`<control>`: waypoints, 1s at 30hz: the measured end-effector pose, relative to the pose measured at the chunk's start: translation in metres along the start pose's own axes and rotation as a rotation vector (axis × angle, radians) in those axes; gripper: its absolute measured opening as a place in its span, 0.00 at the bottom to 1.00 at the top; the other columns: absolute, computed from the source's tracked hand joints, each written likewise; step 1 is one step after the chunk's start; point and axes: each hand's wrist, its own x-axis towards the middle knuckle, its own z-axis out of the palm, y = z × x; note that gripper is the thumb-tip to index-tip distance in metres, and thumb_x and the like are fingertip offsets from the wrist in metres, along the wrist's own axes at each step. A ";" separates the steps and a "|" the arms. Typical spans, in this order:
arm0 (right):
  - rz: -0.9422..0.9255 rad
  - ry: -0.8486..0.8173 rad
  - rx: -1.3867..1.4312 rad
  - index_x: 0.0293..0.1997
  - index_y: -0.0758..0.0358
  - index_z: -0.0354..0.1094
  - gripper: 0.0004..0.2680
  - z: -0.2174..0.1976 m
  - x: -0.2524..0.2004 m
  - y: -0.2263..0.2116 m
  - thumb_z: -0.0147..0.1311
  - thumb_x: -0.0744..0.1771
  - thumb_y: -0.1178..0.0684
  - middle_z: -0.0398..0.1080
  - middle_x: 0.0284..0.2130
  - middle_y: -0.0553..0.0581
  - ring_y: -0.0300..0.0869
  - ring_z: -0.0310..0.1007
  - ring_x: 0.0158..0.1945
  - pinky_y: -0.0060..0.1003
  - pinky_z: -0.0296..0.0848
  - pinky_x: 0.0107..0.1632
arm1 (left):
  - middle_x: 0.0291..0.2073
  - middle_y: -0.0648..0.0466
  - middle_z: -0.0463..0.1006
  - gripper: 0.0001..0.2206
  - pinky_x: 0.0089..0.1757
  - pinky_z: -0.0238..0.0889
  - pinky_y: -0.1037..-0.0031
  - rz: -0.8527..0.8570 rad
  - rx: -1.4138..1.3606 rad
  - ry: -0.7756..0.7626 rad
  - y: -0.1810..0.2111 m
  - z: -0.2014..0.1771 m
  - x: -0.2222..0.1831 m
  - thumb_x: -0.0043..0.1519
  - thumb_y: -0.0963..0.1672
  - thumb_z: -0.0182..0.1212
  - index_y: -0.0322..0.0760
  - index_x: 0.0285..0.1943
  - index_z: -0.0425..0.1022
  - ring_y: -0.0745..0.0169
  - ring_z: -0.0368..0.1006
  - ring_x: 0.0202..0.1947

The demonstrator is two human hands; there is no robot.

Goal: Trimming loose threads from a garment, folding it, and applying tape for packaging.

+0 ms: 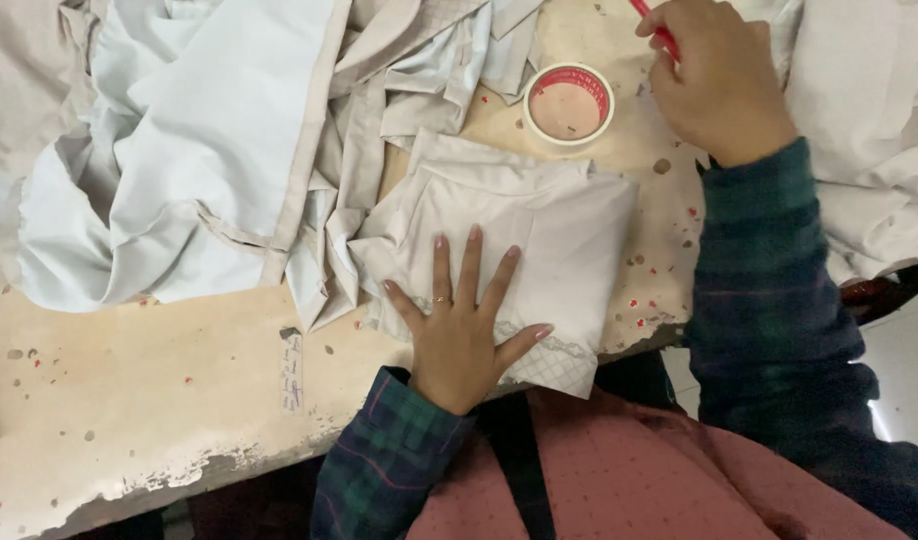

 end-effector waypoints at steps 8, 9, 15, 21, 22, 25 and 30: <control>-0.045 0.045 -0.145 0.68 0.71 0.66 0.17 0.047 -0.007 0.011 0.45 0.71 0.56 0.63 0.61 0.80 0.71 0.63 0.60 0.68 0.64 0.54 | 0.80 0.54 0.47 0.42 0.60 0.32 0.20 0.000 -0.012 0.003 0.000 -0.001 0.000 0.60 0.72 0.38 0.65 0.82 0.49 0.44 0.40 0.79; -0.142 0.019 -0.119 0.68 0.67 0.67 0.19 0.036 -0.007 -0.004 0.45 0.67 0.61 0.64 0.57 0.74 0.66 0.65 0.55 0.64 0.66 0.50 | 0.80 0.55 0.48 0.42 0.60 0.34 0.20 0.001 0.007 0.003 0.000 -0.001 0.001 0.60 0.72 0.38 0.65 0.82 0.49 0.44 0.40 0.79; -0.190 -0.130 0.065 0.54 0.65 0.74 0.08 0.036 -0.017 -0.023 0.55 0.70 0.56 0.70 0.44 0.60 0.55 0.68 0.50 0.51 0.68 0.47 | 0.81 0.56 0.46 0.43 0.58 0.40 0.18 0.026 -0.037 -0.023 -0.007 0.003 -0.001 0.60 0.72 0.39 0.62 0.82 0.48 0.45 0.40 0.80; -0.144 -0.063 0.570 0.55 0.67 0.69 0.09 -0.027 -0.076 -0.117 0.56 0.69 0.60 0.74 0.34 0.54 0.36 0.70 0.28 0.26 0.72 0.28 | 0.82 0.44 0.42 0.49 0.67 0.40 0.20 -0.021 -0.518 0.155 -0.014 -0.046 0.009 0.64 0.61 0.62 0.42 0.84 0.35 0.37 0.42 0.83; -0.056 -0.159 0.745 0.56 0.60 0.67 0.12 -0.032 -0.091 -0.132 0.57 0.67 0.60 0.77 0.36 0.50 0.33 0.73 0.28 0.23 0.75 0.28 | 0.83 0.42 0.41 0.53 0.73 0.38 0.19 0.016 -0.573 0.315 -0.015 -0.049 0.007 0.63 0.62 0.70 0.46 0.86 0.32 0.33 0.39 0.85; -0.040 -0.102 1.341 0.60 0.66 0.58 0.17 -0.014 -0.129 -0.165 0.60 0.66 0.61 0.75 0.36 0.55 0.34 0.73 0.35 0.26 0.72 0.39 | 0.72 0.35 0.61 0.40 0.66 0.74 0.55 0.170 -0.867 0.358 -0.019 -0.075 0.021 0.64 0.50 0.75 0.42 0.78 0.50 0.37 0.65 0.74; -0.016 0.125 1.037 0.53 0.64 0.70 0.13 -0.005 -0.151 -0.180 0.64 0.64 0.58 0.75 0.40 0.56 0.36 0.72 0.29 0.27 0.72 0.36 | 0.58 0.43 0.68 0.34 0.47 0.77 0.66 0.092 -0.865 0.400 -0.013 -0.060 0.011 0.54 0.47 0.76 0.40 0.68 0.62 0.51 0.74 0.56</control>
